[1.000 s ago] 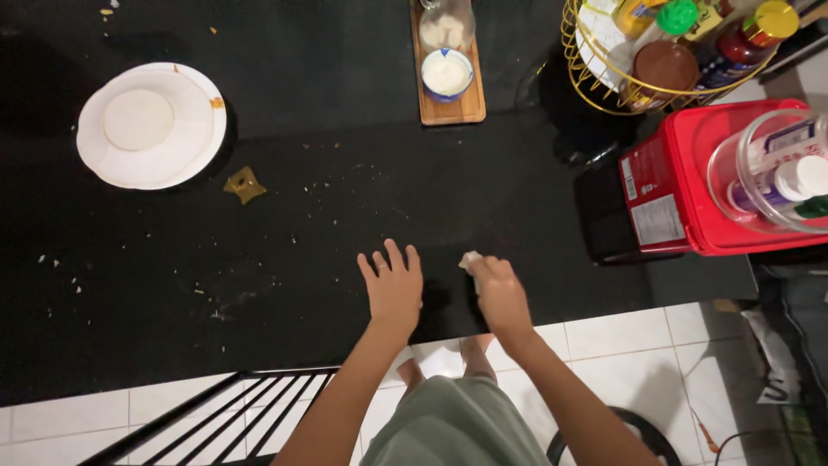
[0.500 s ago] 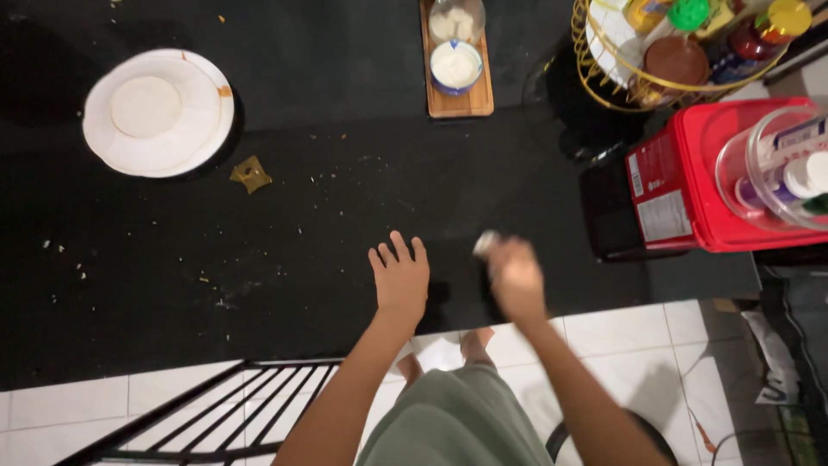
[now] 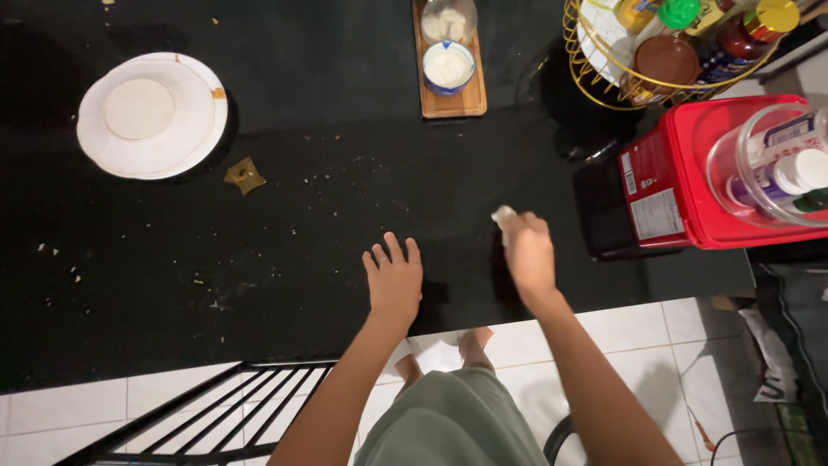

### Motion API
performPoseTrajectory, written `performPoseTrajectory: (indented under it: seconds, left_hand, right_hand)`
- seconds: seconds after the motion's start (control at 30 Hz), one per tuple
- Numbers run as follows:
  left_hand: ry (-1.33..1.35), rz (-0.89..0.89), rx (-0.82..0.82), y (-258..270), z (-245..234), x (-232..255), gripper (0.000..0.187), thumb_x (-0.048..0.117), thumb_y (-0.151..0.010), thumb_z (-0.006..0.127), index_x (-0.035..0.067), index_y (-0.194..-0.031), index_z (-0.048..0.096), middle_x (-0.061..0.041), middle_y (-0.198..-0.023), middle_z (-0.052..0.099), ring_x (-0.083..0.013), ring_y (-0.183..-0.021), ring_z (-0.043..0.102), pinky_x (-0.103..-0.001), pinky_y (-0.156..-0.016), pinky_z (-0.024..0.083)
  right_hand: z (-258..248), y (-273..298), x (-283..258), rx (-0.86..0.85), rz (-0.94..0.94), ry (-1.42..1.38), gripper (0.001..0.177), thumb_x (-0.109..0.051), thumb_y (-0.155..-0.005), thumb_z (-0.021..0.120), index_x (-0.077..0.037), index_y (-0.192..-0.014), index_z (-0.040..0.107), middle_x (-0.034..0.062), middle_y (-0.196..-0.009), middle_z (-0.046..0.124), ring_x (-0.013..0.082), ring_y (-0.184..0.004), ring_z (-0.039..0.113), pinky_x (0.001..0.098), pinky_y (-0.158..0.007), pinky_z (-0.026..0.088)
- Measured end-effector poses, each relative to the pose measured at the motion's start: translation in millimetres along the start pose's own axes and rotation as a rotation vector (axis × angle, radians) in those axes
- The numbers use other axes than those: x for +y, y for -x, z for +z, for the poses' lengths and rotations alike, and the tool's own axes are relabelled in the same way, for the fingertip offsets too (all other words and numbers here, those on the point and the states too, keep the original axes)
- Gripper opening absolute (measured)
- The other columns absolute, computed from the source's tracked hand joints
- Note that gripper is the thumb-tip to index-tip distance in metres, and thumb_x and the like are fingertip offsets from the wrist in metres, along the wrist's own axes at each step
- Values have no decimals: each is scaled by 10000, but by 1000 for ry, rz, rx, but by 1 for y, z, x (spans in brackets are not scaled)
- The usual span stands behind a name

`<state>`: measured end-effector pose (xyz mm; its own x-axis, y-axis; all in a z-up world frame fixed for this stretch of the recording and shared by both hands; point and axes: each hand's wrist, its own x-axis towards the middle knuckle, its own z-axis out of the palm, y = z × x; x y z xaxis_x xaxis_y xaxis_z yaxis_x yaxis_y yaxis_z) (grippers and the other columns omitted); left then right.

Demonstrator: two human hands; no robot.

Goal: Wiping down bottles, a plastic bowl, and the surface of a black dining table with a cloth.

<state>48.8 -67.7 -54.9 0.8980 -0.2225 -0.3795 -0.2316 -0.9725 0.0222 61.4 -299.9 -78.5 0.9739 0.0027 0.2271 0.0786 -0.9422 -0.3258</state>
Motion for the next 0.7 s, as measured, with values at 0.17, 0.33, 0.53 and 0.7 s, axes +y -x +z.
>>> performPoseTrajectory:
  seconds: [0.17, 0.33, 0.53, 0.7]
  left_hand:
    - [-26, -2, -49, 2, -11, 2, 1015, 299, -786, 874, 66, -1573, 278, -329, -1595, 250, -503, -1421, 374, -615, -1158, 266]
    - [-2, 3, -46, 4, -8, 1, 1031, 326, -785, 874, 68, -1572, 260, -322, -1600, 230, -491, -1431, 352, -626, -1148, 265]
    - [2, -8, -9, 4, -7, -1, 1021, 333, -794, 867, 85, -1584, 269, -306, -1619, 235, -480, -1434, 365, -615, -1165, 279]
    - [-36, -24, -80, -1, -4, 2, 1051, 335, -788, 876, 89, -1588, 241, -306, -1615, 209, -475, -1439, 336, -615, -1158, 265]
  right_hand:
    - [4, 25, -39, 109, -217, 79, 168, 16, -838, 599, 0, -972, 698, 195, -895, 645, 367, -852, 612, 461, -803, 526]
    - [-6, 5, -25, 87, -203, -125, 248, 42, -786, 590, -18, -997, 705, 174, -905, 654, 360, -863, 613, 442, -822, 515]
    - [33, 45, -44, 389, -393, 414, 308, -11, -801, 630, 78, -1090, 689, 238, -1031, 670, 353, -987, 626, 434, -934, 545]
    - [22, 60, -40, -71, 202, -413, 156, -80, -900, 642, -64, -1046, 694, 119, -997, 706, 250, -789, 717, 387, -684, 602]
